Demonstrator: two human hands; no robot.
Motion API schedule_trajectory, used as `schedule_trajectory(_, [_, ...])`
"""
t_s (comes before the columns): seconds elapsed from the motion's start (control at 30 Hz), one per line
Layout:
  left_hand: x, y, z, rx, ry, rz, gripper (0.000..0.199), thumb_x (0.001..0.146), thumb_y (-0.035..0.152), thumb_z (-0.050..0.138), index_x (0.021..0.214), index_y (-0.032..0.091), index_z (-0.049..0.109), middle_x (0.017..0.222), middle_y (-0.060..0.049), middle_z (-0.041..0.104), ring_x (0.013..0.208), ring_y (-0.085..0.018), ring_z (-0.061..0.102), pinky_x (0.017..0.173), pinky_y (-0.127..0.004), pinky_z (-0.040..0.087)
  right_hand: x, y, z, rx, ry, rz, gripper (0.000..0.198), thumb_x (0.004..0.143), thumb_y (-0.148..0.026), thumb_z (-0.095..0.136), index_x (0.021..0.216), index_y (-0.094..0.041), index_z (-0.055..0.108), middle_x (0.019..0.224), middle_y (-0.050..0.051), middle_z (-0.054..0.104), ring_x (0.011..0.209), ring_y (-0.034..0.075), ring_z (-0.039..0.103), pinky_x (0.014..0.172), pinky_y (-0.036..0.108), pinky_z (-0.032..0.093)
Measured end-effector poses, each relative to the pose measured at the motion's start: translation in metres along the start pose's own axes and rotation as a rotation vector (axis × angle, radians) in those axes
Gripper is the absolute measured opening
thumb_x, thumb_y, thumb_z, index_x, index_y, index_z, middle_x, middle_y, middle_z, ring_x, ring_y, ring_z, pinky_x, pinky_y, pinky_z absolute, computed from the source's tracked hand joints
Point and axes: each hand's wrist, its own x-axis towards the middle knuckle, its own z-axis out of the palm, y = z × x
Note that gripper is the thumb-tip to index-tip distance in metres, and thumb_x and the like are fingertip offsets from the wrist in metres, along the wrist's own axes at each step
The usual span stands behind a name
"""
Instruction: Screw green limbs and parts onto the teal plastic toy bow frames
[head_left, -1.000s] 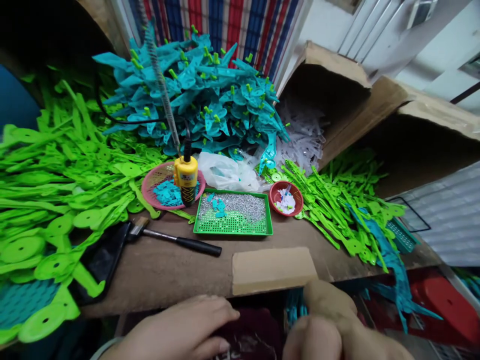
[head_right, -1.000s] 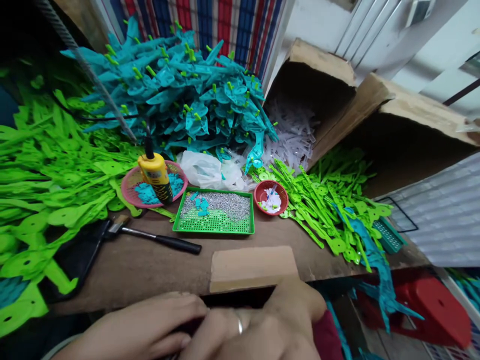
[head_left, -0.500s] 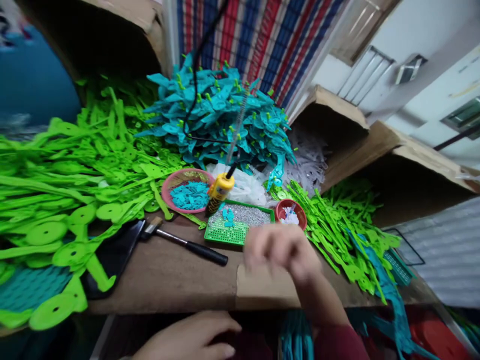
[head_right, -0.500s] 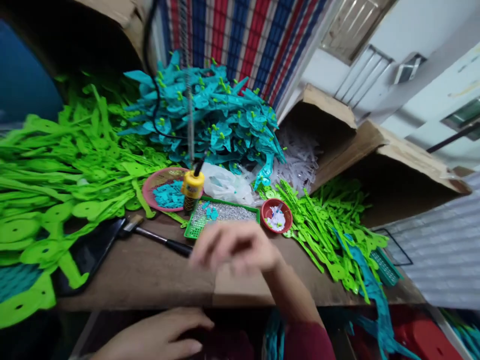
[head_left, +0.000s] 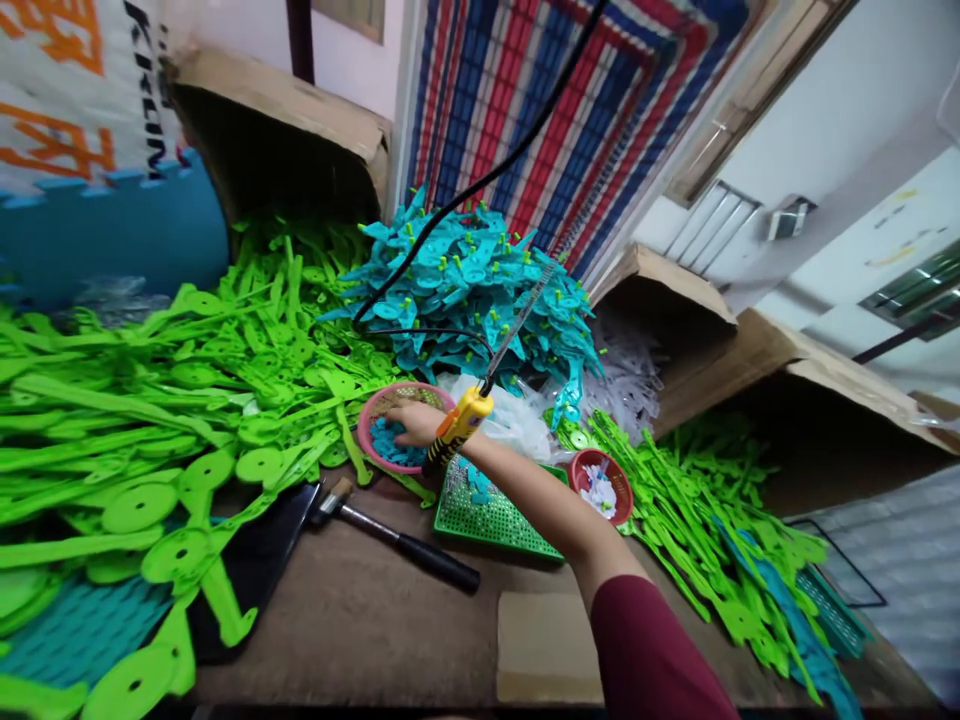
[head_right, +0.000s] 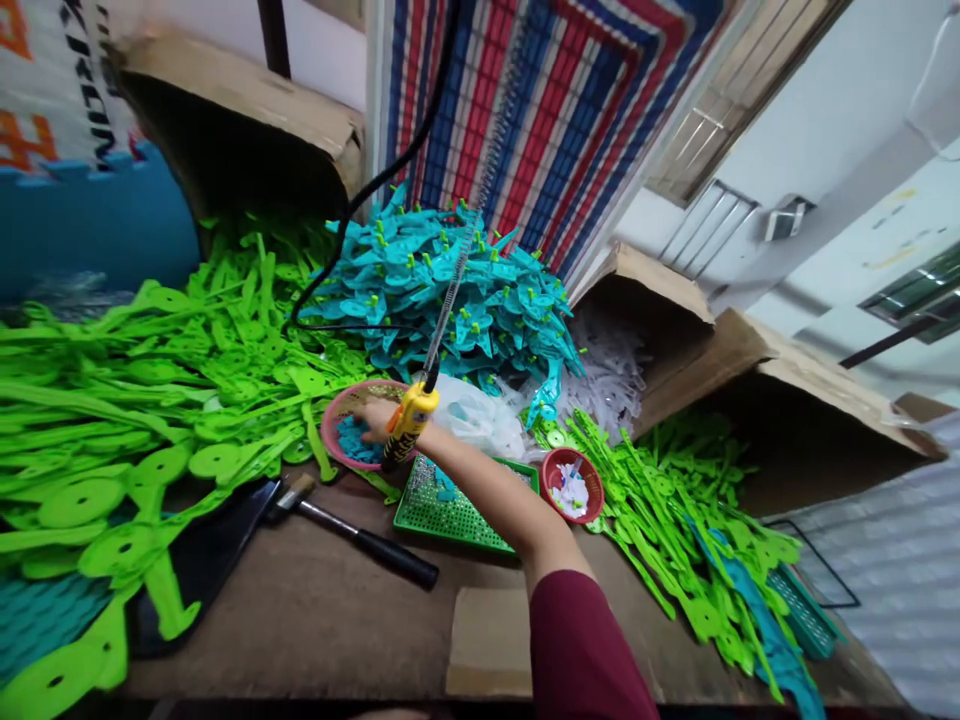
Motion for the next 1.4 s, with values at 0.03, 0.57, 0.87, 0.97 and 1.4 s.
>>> schedule_trajectory(0.03, [0.002, 0.003, -0.001, -0.013, 0.002, 0.010, 0.028, 0.095, 0.039, 0.062, 0.120, 0.026, 0.062, 0.129, -0.007, 0.060, 0.112, -0.022, 0.061, 0.093, -0.040, 0.053, 0.002, 0.005, 0.005, -0.015, -0.047, 0.019, 0.023, 0.095, -0.035, 0.063, 0.102, -0.014, 0.065, 0.100, 0.004, 0.067, 0.088, 0.017, 0.065, 0.080, 0.035, 0.057])
schedule_trajectory(0.57, [-0.033, 0.071, -0.027, -0.705, 0.435, 0.336, 0.021, 0.090, 0.036, 0.065, 0.099, 0.017, 0.071, 0.095, -0.008, 0.073, 0.089, -0.017, 0.069, 0.083, -0.030, 0.050, -0.039, 0.027, -0.045, 0.381, 0.184, 0.322, 0.011, 0.078, -0.023, 0.066, 0.083, -0.013, 0.067, 0.071, 0.002, 0.067, 0.063, 0.014, 0.059, 0.061, 0.025, 0.049])
schedule_trajectory(0.87, [0.022, 0.081, -0.033, -1.255, 0.506, 0.292, 0.027, 0.101, 0.025, 0.045, 0.109, 0.012, 0.067, 0.121, -0.014, 0.068, 0.117, -0.021, 0.065, 0.099, -0.033, 0.051, -0.205, -0.013, -0.064, 0.607, 0.286, 0.461, 0.017, 0.075, -0.030, 0.074, 0.079, -0.015, 0.068, 0.076, 0.001, 0.066, 0.062, 0.011, 0.060, 0.062, 0.026, 0.052])
schedule_trajectory(0.97, [0.036, 0.080, -0.029, -1.329, 0.572, 0.280, 0.029, 0.103, 0.028, 0.042, 0.099, 0.014, 0.068, 0.106, -0.009, 0.072, 0.102, -0.019, 0.070, 0.101, -0.039, 0.053, -0.239, -0.037, -0.048, 0.512, 0.135, 0.393, 0.013, 0.079, -0.027, 0.072, 0.085, -0.016, 0.071, 0.085, 0.003, 0.070, 0.079, 0.015, 0.066, 0.075, 0.030, 0.055])
schedule_trajectory(1.4, [0.028, 0.084, -0.026, -1.344, 0.639, 0.231, 0.037, 0.105, 0.025, 0.035, 0.132, 0.015, 0.057, 0.132, -0.014, 0.065, 0.127, -0.025, 0.059, 0.103, -0.040, 0.053, -0.171, 0.002, -0.065, 0.400, 0.294, 0.340, 0.015, 0.091, -0.023, 0.057, 0.088, -0.012, 0.068, 0.082, 0.003, 0.068, 0.073, 0.012, 0.062, 0.072, 0.027, 0.052])
